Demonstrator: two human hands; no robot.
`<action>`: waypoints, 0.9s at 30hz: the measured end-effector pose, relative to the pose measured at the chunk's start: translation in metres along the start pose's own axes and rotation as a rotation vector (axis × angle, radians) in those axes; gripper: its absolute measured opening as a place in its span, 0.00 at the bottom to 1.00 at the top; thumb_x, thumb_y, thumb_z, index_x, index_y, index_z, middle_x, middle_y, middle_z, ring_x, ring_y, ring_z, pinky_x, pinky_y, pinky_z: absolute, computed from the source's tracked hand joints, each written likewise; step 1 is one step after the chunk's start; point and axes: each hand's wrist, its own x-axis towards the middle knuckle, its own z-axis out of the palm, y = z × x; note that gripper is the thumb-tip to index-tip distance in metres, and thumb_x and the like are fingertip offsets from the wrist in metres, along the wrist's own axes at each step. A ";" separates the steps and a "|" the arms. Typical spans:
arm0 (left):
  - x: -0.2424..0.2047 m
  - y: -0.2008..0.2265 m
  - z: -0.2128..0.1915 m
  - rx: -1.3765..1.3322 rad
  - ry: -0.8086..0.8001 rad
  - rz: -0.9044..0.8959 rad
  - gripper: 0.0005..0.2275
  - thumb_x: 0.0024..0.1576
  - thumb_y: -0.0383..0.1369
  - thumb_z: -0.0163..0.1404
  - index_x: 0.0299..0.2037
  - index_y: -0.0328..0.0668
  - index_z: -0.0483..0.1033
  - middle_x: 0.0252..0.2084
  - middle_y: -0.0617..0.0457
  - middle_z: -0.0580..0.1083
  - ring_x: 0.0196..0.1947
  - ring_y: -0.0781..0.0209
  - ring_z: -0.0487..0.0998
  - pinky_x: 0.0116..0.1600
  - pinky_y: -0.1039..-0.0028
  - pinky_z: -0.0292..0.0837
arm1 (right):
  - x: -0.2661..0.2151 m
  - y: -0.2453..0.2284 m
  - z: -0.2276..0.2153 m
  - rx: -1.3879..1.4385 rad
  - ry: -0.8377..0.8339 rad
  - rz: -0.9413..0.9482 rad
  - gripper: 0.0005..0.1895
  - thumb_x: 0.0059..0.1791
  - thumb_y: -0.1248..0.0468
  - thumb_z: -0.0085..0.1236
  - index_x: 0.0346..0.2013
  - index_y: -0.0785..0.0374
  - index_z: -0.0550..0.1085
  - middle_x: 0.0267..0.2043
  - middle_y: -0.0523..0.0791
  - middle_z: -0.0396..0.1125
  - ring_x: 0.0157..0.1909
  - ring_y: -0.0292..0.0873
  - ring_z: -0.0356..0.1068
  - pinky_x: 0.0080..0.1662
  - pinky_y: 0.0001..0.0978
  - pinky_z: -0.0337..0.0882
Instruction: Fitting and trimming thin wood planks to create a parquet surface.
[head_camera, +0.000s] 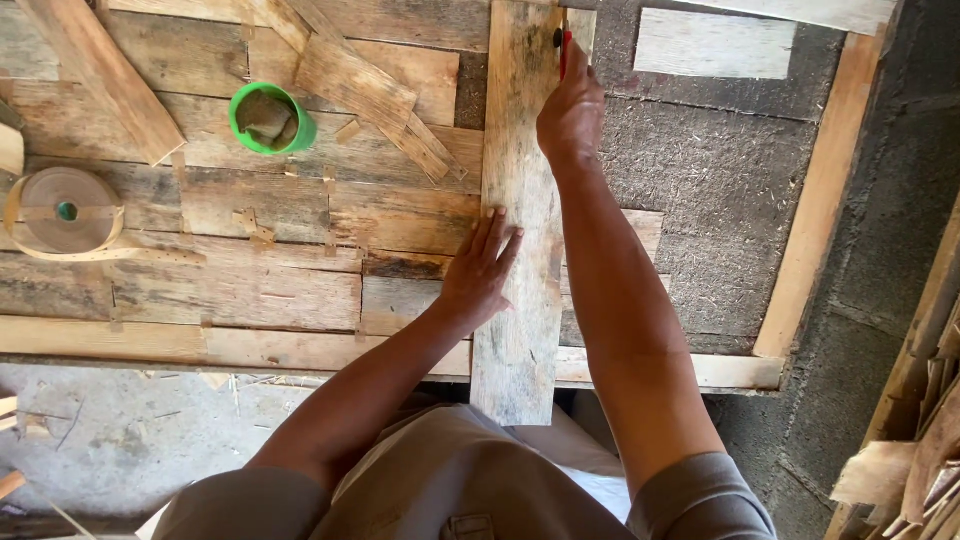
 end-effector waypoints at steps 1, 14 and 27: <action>0.001 0.000 0.000 -0.001 -0.001 -0.002 0.59 0.33 0.51 0.72 0.74 0.34 0.51 0.76 0.26 0.41 0.78 0.32 0.43 0.79 0.50 0.40 | 0.002 0.002 0.002 0.000 -0.002 -0.001 0.33 0.53 0.81 0.37 0.72 0.57 0.54 0.57 0.57 0.69 0.43 0.44 0.75 0.33 0.30 0.80; 0.003 0.001 0.017 -0.050 0.078 -0.017 0.57 0.31 0.46 0.74 0.73 0.37 0.55 0.77 0.27 0.39 0.78 0.30 0.41 0.78 0.50 0.43 | 0.004 0.005 0.000 0.044 0.056 -0.037 0.31 0.49 0.82 0.41 0.67 0.62 0.63 0.52 0.54 0.72 0.32 0.37 0.76 0.25 0.24 0.76; 0.003 0.000 0.018 -0.050 0.050 -0.027 0.58 0.31 0.47 0.74 0.74 0.39 0.54 0.77 0.29 0.38 0.78 0.33 0.39 0.79 0.52 0.43 | 0.001 0.000 -0.008 -0.015 0.035 -0.010 0.26 0.50 0.81 0.45 0.62 0.61 0.67 0.45 0.53 0.74 0.33 0.40 0.75 0.28 0.25 0.78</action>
